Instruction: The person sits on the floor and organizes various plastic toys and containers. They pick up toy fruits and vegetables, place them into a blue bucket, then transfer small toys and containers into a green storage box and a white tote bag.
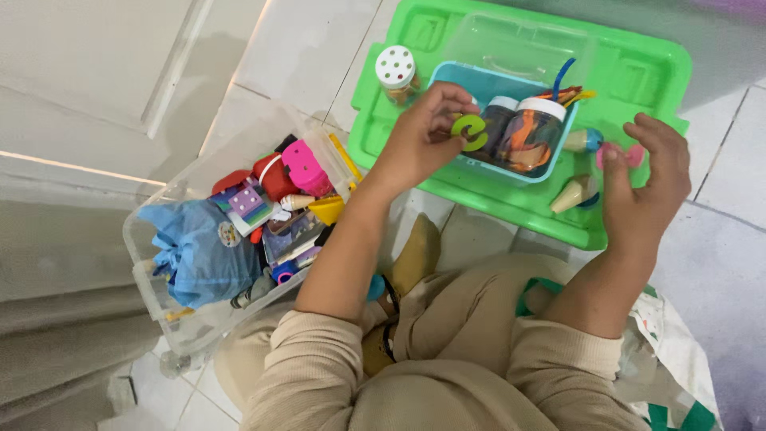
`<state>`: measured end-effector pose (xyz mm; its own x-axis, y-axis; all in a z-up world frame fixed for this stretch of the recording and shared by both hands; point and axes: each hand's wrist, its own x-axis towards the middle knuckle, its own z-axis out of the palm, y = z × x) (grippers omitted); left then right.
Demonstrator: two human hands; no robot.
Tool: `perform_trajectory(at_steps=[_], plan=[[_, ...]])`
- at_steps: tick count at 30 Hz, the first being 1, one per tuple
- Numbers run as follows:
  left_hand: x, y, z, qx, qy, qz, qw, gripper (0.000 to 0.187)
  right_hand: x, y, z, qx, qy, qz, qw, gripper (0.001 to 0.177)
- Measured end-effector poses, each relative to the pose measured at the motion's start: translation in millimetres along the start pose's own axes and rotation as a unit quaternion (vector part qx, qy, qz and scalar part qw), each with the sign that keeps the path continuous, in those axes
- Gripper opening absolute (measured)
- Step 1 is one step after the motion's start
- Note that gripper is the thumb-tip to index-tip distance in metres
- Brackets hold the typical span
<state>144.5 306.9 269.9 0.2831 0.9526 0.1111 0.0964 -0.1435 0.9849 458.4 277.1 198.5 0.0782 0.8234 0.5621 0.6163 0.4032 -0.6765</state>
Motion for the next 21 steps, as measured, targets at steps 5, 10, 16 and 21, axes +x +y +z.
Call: perform_trajectory(at_steps=[5, 10, 16, 21], plan=[[-33, -3, -18, -0.069, 0.063, 0.018, 0.995, 0.039, 0, -29, -3, 0.031, 0.011, -0.046, 0.998, 0.018], [-79, 0, -13, -0.085, 0.088, 0.019, 0.992, 0.042, 7, -93, -5, 0.166, -0.07, 0.011, 0.984, 0.029], [-131, 12, 44, -0.095, 0.063, -0.022, 0.993, 0.037, -20, -164, -5, 0.199, -0.274, -0.086, 0.937, 0.039], [-156, 5, 92, -0.146, -0.043, 0.023, 0.988, 0.049, -82, -125, -73, 0.306, -0.295, -0.03, 0.905, 0.02]])
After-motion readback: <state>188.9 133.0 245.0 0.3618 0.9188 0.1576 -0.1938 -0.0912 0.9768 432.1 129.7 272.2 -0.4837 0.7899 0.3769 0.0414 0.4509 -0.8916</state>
